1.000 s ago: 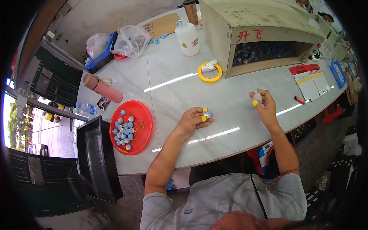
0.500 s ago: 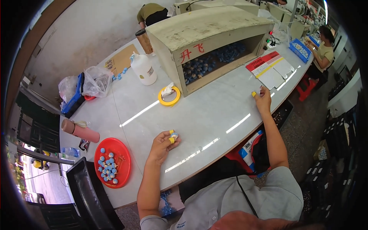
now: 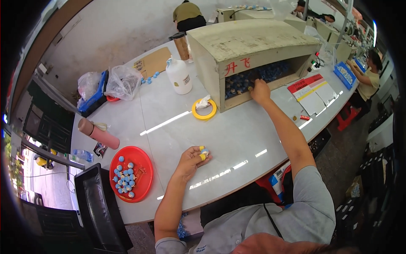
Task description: The person assembles toy figurine heads by picking up components, applying glue with a small squeeze bottle, and pressing the parts together by hand.
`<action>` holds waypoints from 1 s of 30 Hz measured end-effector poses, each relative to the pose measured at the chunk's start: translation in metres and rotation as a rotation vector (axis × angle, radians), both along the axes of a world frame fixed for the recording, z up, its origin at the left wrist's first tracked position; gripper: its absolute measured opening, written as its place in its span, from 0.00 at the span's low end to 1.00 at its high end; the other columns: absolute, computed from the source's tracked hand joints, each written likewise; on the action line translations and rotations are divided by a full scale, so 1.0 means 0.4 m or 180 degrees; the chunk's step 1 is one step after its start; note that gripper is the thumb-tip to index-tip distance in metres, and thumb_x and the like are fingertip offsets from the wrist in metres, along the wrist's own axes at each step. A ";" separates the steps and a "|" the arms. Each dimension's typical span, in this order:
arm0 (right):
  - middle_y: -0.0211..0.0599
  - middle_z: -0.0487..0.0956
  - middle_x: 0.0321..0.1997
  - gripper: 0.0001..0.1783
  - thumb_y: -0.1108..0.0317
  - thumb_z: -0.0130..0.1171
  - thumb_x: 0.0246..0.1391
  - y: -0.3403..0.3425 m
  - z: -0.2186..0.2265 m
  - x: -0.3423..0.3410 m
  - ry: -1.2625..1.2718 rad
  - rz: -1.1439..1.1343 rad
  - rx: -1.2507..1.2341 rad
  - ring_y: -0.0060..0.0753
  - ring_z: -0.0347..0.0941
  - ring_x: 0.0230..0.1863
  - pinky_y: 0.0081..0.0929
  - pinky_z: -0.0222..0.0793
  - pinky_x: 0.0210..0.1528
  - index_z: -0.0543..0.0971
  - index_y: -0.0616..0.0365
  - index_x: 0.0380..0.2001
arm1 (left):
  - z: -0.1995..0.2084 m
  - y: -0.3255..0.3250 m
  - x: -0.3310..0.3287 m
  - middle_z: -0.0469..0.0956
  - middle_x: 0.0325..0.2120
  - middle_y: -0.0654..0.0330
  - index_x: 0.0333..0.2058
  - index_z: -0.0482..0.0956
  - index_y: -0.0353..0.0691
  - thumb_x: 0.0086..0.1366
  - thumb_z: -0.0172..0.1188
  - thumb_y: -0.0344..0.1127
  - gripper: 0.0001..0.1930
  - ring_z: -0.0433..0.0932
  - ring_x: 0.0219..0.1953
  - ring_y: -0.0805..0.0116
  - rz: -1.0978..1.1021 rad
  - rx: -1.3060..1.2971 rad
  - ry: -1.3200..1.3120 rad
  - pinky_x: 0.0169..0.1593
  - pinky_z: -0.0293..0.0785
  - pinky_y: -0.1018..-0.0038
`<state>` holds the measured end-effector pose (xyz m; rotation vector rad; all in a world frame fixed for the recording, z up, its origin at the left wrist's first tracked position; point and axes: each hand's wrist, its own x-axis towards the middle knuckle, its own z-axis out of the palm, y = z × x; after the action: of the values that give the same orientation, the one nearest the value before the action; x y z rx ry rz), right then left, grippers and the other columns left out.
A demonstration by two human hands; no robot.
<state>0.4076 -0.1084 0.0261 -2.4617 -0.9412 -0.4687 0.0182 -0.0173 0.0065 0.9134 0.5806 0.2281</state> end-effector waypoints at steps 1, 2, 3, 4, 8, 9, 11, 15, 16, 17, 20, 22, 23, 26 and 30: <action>0.51 0.78 0.39 0.16 0.64 0.64 0.44 0.020 0.013 0.013 0.0276 -0.0198 -0.0438 0.49 0.75 0.43 0.41 0.72 0.47 0.80 0.64 0.34 | -0.002 0.000 -0.001 0.77 0.43 0.48 0.46 0.69 0.31 0.61 0.56 0.21 0.14 0.80 0.44 0.60 -0.0065 -0.0001 0.0015 0.48 0.79 0.75; 0.51 0.78 0.39 0.16 0.64 0.64 0.44 0.033 0.018 0.019 0.0258 -0.0127 -0.0443 0.49 0.75 0.43 0.41 0.72 0.47 0.80 0.64 0.34 | -0.003 0.000 -0.002 0.76 0.43 0.48 0.47 0.68 0.32 0.60 0.56 0.21 0.15 0.79 0.45 0.60 -0.0135 -0.0006 0.0029 0.49 0.78 0.74; 0.51 0.78 0.39 0.15 0.63 0.65 0.43 0.038 0.018 0.026 0.0575 -0.0296 -0.0492 0.49 0.75 0.44 0.40 0.72 0.47 0.81 0.65 0.32 | -0.004 0.000 -0.001 0.76 0.43 0.48 0.47 0.68 0.32 0.60 0.56 0.21 0.15 0.79 0.45 0.60 -0.0080 -0.0019 0.0020 0.49 0.78 0.74; 0.52 0.79 0.39 0.15 0.63 0.65 0.42 0.039 0.015 0.032 0.0892 -0.0472 -0.0546 0.49 0.75 0.45 0.40 0.72 0.47 0.81 0.65 0.30 | -0.003 0.000 -0.001 0.76 0.44 0.48 0.47 0.68 0.32 0.60 0.56 0.21 0.16 0.79 0.44 0.60 -0.0136 -0.0001 0.0023 0.49 0.78 0.74; 0.51 0.78 0.38 0.14 0.71 0.60 0.46 0.011 -0.032 0.003 0.0022 -0.0100 0.0151 0.49 0.76 0.39 0.37 0.73 0.46 0.78 0.65 0.38 | 0.003 0.005 -0.011 0.76 0.44 0.49 0.48 0.68 0.32 0.60 0.57 0.22 0.17 0.80 0.44 0.61 -0.0152 0.0066 0.0046 0.48 0.78 0.75; 0.51 0.78 0.38 0.14 0.71 0.60 0.46 -0.002 -0.042 -0.010 0.0012 -0.0062 0.0116 0.49 0.76 0.39 0.37 0.73 0.46 0.78 0.65 0.38 | 0.005 0.004 -0.012 0.76 0.44 0.49 0.48 0.68 0.32 0.60 0.57 0.22 0.17 0.80 0.44 0.61 -0.0114 0.0030 0.0035 0.48 0.78 0.75; 0.45 0.79 0.37 0.14 0.77 0.58 0.47 -0.019 -0.059 -0.040 -0.0106 0.0633 0.0921 0.41 0.77 0.35 0.31 0.73 0.44 0.75 0.64 0.40 | 0.009 0.001 -0.011 0.76 0.44 0.49 0.48 0.67 0.32 0.60 0.58 0.22 0.17 0.79 0.44 0.61 0.0056 0.0055 -0.0003 0.48 0.78 0.74; 0.33 0.78 0.36 0.12 0.79 0.60 0.52 -0.031 0.040 -0.312 0.3591 0.1803 0.2137 0.19 0.75 0.37 0.19 0.71 0.40 0.74 0.64 0.41 | 0.003 -0.004 -0.012 0.77 0.44 0.50 0.47 0.66 0.34 0.61 0.56 0.22 0.16 0.79 0.46 0.60 0.0404 0.0054 0.0015 0.50 0.77 0.73; 0.33 0.78 0.36 0.12 0.79 0.60 0.52 -0.034 0.067 -0.379 0.3662 0.1880 0.2080 0.19 0.75 0.37 0.19 0.71 0.40 0.74 0.64 0.41 | -0.004 -0.006 -0.010 0.77 0.44 0.51 0.47 0.66 0.34 0.61 0.57 0.23 0.16 0.79 0.46 0.60 0.0413 0.0009 -0.0159 0.50 0.77 0.73; 0.34 0.78 0.37 0.11 0.78 0.60 0.52 -0.040 0.088 -0.435 0.3927 0.2121 0.1959 0.19 0.74 0.36 0.19 0.71 0.40 0.74 0.64 0.40 | -0.010 -0.006 -0.006 0.77 0.44 0.51 0.47 0.66 0.35 0.61 0.58 0.24 0.16 0.79 0.46 0.59 0.0398 -0.0032 -0.0338 0.50 0.77 0.72; 0.35 0.78 0.39 0.12 0.76 0.62 0.52 -0.040 0.067 -0.541 0.4187 0.2449 0.1720 0.20 0.74 0.37 0.17 0.69 0.40 0.74 0.63 0.40 | -0.009 -0.011 0.001 0.77 0.43 0.52 0.48 0.64 0.34 0.61 0.59 0.25 0.18 0.79 0.45 0.60 0.0398 -0.0059 -0.0483 0.48 0.78 0.73; 0.35 0.78 0.40 0.12 0.75 0.63 0.51 -0.038 0.035 -0.567 0.4143 0.2505 0.1623 0.20 0.73 0.37 0.17 0.68 0.40 0.75 0.63 0.40 | -0.009 -0.012 0.003 0.77 0.43 0.53 0.47 0.65 0.35 0.62 0.59 0.26 0.17 0.79 0.45 0.60 0.0438 -0.0059 -0.0499 0.47 0.78 0.72; 0.34 0.78 0.41 0.13 0.75 0.64 0.50 -0.031 0.005 -0.574 0.3556 0.2648 0.1484 0.21 0.73 0.39 0.17 0.68 0.39 0.75 0.62 0.40 | -0.010 -0.012 0.003 0.77 0.42 0.53 0.47 0.65 0.35 0.62 0.59 0.26 0.17 0.79 0.45 0.61 0.0466 0.0014 -0.0492 0.47 0.78 0.72; 0.32 0.78 0.41 0.14 0.75 0.64 0.48 -0.023 -0.055 -0.591 0.2990 0.2710 0.1305 0.22 0.72 0.42 0.18 0.66 0.37 0.76 0.61 0.40 | -0.026 -0.011 -0.002 0.77 0.42 0.53 0.47 0.65 0.35 0.62 0.60 0.26 0.17 0.79 0.44 0.64 0.0524 0.0096 -0.0468 0.47 0.78 0.73; 0.32 0.78 0.41 0.13 0.76 0.63 0.49 -0.024 -0.070 -0.594 0.3144 0.2707 0.1316 0.21 0.72 0.41 0.18 0.67 0.39 0.76 0.61 0.40 | -0.031 -0.011 -0.004 0.77 0.42 0.54 0.48 0.65 0.34 0.63 0.59 0.27 0.17 0.79 0.44 0.66 0.0624 0.0075 -0.0376 0.48 0.78 0.74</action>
<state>0.1698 -0.1181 -0.0018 -1.3906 -1.1237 0.7067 0.0166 -0.0217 -0.0059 0.8598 0.5589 0.4633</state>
